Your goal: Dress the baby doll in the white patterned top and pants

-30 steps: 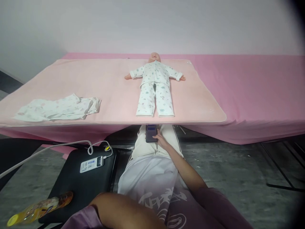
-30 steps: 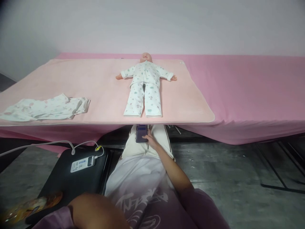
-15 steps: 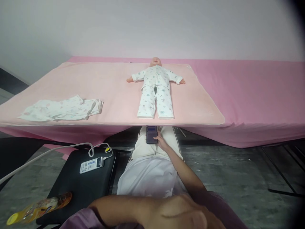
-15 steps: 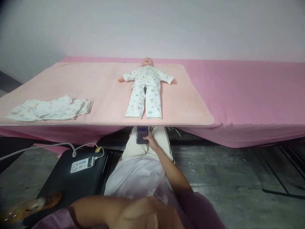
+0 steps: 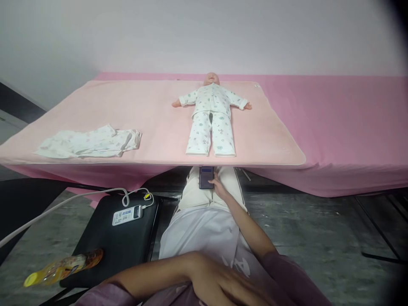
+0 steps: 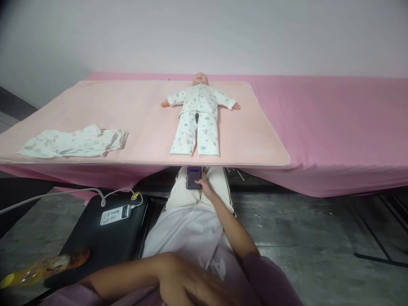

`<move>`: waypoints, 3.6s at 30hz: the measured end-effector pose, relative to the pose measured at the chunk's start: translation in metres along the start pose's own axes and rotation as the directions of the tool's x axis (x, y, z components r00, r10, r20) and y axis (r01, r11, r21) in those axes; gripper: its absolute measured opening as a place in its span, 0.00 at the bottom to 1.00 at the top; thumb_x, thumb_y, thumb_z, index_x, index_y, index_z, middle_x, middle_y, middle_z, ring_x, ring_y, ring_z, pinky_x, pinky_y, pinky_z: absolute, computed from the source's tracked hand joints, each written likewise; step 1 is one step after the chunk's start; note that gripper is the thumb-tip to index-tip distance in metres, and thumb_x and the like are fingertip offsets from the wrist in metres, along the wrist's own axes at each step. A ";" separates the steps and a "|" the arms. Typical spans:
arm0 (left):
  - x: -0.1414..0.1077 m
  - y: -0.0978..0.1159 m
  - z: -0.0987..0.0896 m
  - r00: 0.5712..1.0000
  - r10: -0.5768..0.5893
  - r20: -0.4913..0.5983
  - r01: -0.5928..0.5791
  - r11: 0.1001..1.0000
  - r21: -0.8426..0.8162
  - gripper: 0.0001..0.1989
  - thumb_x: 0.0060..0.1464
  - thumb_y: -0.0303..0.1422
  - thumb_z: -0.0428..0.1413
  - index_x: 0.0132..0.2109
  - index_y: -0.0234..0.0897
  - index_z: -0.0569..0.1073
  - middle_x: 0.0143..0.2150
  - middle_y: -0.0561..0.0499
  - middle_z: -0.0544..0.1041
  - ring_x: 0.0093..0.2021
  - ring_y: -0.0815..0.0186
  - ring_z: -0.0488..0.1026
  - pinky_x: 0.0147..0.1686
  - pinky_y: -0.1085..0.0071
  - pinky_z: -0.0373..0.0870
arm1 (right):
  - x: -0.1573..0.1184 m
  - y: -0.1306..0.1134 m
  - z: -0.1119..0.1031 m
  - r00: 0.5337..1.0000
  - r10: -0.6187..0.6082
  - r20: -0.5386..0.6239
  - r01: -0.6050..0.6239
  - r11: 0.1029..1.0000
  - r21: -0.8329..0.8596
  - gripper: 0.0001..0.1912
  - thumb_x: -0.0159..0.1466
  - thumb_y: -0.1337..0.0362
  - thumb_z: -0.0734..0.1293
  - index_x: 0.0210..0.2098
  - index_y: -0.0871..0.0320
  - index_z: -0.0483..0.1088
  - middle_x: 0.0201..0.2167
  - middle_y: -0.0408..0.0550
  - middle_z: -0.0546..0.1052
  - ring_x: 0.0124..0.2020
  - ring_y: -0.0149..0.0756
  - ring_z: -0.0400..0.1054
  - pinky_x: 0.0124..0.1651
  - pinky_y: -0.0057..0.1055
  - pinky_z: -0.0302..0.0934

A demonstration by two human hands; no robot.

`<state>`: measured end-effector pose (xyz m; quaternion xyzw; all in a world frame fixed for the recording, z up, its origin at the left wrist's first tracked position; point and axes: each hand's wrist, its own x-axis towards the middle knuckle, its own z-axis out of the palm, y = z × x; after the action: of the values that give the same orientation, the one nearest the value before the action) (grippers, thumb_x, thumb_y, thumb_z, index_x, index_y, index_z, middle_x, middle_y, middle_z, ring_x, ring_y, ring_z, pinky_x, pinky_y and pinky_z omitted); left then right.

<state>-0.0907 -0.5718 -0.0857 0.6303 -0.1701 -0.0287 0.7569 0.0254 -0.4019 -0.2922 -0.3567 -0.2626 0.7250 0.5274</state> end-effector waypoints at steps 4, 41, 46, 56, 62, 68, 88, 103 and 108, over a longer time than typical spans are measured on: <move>-0.020 0.003 -0.012 0.998 0.055 -0.014 -0.054 0.996 0.076 0.41 0.79 0.49 0.50 0.86 0.28 0.56 0.84 0.39 0.63 0.85 0.51 0.61 0.83 0.65 0.57 | 0.001 0.001 0.001 0.998 0.009 -0.057 -0.007 0.999 0.033 0.36 0.54 0.60 0.77 0.60 0.45 0.67 0.57 0.45 0.86 0.64 0.52 0.80 0.67 0.56 0.76; -0.086 -0.088 -0.054 0.069 -0.003 -0.998 0.944 0.323 0.064 0.17 0.79 0.44 0.52 0.49 0.37 0.78 0.49 0.40 0.83 0.52 0.49 0.76 0.55 0.54 0.69 | 0.008 0.009 -0.005 0.996 -0.028 -0.079 0.031 0.999 0.041 0.32 0.56 0.54 0.76 0.58 0.46 0.66 0.56 0.46 0.86 0.65 0.53 0.80 0.66 0.54 0.77; -0.083 -0.099 -0.078 0.145 -0.256 -0.956 0.989 0.067 0.132 0.27 0.77 0.53 0.53 0.51 0.33 0.82 0.53 0.31 0.86 0.60 0.39 0.78 0.61 0.47 0.69 | 0.005 0.004 0.001 0.996 -0.044 -0.072 0.047 0.998 0.044 0.32 0.56 0.53 0.76 0.58 0.46 0.65 0.57 0.46 0.85 0.65 0.52 0.79 0.66 0.54 0.76; -0.096 -0.117 -0.089 0.373 -0.332 -0.866 0.896 0.372 0.243 0.25 0.76 0.51 0.52 0.35 0.38 0.74 0.43 0.38 0.84 0.48 0.50 0.80 0.62 0.52 0.69 | -0.004 0.000 -0.003 0.985 -0.116 -0.129 0.107 0.991 -0.078 0.30 0.57 0.52 0.76 0.58 0.47 0.71 0.56 0.46 0.84 0.68 0.52 0.75 0.70 0.48 0.72; -0.105 -0.119 -0.085 0.374 -0.361 -0.854 0.738 0.674 0.039 0.24 0.74 0.53 0.49 0.35 0.41 0.65 0.33 0.52 0.72 0.38 0.62 0.71 0.43 0.66 0.65 | -0.007 -0.005 -0.011 0.985 -0.106 -0.134 0.094 0.991 -0.097 0.32 0.57 0.53 0.77 0.60 0.47 0.72 0.59 0.45 0.83 0.69 0.51 0.74 0.76 0.46 0.65; -0.107 -0.125 -0.085 0.339 -0.283 -0.897 0.636 0.772 -0.003 0.29 0.76 0.60 0.44 0.36 0.41 0.62 0.34 0.54 0.68 0.37 0.64 0.66 0.44 0.65 0.64 | -0.005 -0.006 -0.012 0.981 -0.078 -0.180 0.065 0.995 -0.081 0.31 0.58 0.52 0.77 0.60 0.46 0.74 0.60 0.45 0.83 0.70 0.51 0.72 0.78 0.49 0.64; -0.111 -0.149 -0.074 0.309 -0.402 -0.862 0.718 0.693 -0.066 0.29 0.76 0.62 0.39 0.44 0.43 0.67 0.42 0.47 0.78 0.48 0.55 0.78 0.56 0.58 0.73 | 0.016 0.004 -0.022 0.970 -0.070 -0.234 0.053 0.996 -0.078 0.31 0.55 0.52 0.77 0.59 0.46 0.76 0.62 0.44 0.83 0.71 0.48 0.72 0.80 0.49 0.62; -0.109 -0.125 -0.075 0.358 -0.099 -0.928 0.915 0.237 0.328 0.34 0.78 0.59 0.46 0.45 0.36 0.85 0.38 0.39 0.84 0.51 0.47 0.82 0.78 0.42 0.59 | 0.022 0.005 -0.020 0.961 -0.165 -0.221 0.137 0.981 -0.134 0.24 0.56 0.53 0.75 0.50 0.47 0.72 0.51 0.39 0.82 0.60 0.40 0.76 0.67 0.38 0.73; -0.116 -0.132 -0.059 0.302 -0.232 -0.924 0.931 0.280 0.234 0.38 0.67 0.71 0.53 0.39 0.38 0.83 0.35 0.40 0.83 0.50 0.45 0.84 0.81 0.42 0.56 | 0.020 0.006 -0.020 0.966 -0.157 -0.204 0.134 0.983 -0.121 0.26 0.56 0.51 0.74 0.52 0.48 0.71 0.50 0.41 0.83 0.59 0.43 0.78 0.66 0.41 0.74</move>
<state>-0.1593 -0.5127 -0.2472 0.8379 0.4495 -0.0092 0.3094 0.0336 -0.3851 -0.3138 -0.4394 -0.2686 0.6269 0.5846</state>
